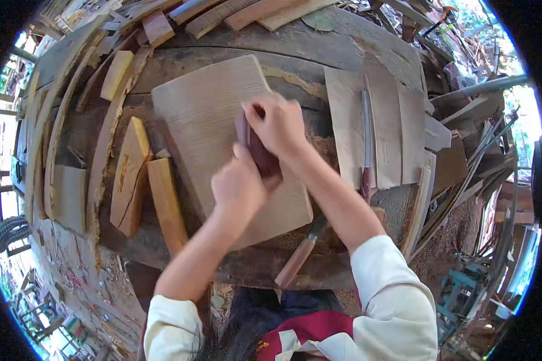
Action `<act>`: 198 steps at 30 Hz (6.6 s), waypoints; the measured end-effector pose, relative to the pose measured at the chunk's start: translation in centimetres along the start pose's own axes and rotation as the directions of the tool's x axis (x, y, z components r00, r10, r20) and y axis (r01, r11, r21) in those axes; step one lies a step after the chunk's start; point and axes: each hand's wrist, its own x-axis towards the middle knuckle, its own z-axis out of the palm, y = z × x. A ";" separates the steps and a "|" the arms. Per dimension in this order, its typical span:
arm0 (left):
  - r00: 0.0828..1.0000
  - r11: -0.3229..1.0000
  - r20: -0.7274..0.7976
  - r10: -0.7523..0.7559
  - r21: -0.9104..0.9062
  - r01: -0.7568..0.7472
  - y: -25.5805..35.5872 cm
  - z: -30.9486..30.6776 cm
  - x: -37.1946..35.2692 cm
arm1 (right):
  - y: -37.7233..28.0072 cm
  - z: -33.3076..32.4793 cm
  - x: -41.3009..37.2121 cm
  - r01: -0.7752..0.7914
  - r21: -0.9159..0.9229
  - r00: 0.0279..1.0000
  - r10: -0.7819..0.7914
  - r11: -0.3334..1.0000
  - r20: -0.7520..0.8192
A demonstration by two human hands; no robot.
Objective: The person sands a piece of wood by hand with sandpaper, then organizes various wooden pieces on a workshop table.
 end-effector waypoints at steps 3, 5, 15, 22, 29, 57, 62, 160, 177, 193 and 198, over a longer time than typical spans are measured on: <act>0.993 0.999 -0.116 -0.027 0.036 0.032 0.3 -2.1 6.6 | 1.9 2.9 7.6 0.064 -0.025 0.993 -0.066 0.998 -0.096; 0.986 0.997 -0.162 -0.040 0.053 0.049 0.0 -3.2 10.1 | 2.1 3.9 11.6 0.096 -0.014 0.992 -0.097 0.995 -0.085; 0.977 0.999 -0.213 0.017 0.032 -0.011 -0.5 -2.9 9.7 | 2.4 3.1 10.9 0.105 -0.022 0.994 -0.105 0.994 -0.028; 0.993 0.992 -0.085 0.088 -0.080 -0.095 0.2 3.4 -3.3 | 1.0 -2.4 -3.6 0.095 -0.026 0.995 -0.095 0.995 -0.021; 0.976 0.973 -0.057 0.212 -0.086 -0.216 -0.5 5.8 -11.8 | -1.1 -6.0 -13.4 -0.027 -0.063 0.999 0.028 0.998 0.028; 0.912 0.978 -0.385 0.140 -0.090 -0.188 -5.4 4.8 -13.7 | -5.3 -6.5 -18.6 -0.367 0.134 0.930 0.363 0.921 0.048; 0.889 0.954 -0.355 0.288 0.022 -0.300 -6.0 6.3 -13.1 | -4.6 -4.5 -15.3 -0.172 0.077 0.967 0.183 0.982 -0.180; 0.898 0.942 -0.338 0.281 0.274 -0.191 -2.3 -6.1 12.9 | 1.2 4.2 13.9 -0.300 0.036 0.952 0.302 0.953 -0.051; 0.980 0.979 -0.060 0.188 -0.068 -0.192 -15.2 2.2 -19.5 | -16.3 2.2 -19.0 -0.213 0.133 0.965 0.230 0.968 -0.129; 0.942 0.976 -0.289 0.173 0.181 -0.124 -5.9 -4.8 10.4 | -1.6 5.9 10.7 -0.107 0.045 0.969 0.115 0.993 -0.219; 0.960 0.956 -0.180 0.215 0.241 -0.169 -5.2 -8.9 14.5 | -0.4 7.0 15.9 -0.124 -0.012 0.978 0.120 0.992 -0.171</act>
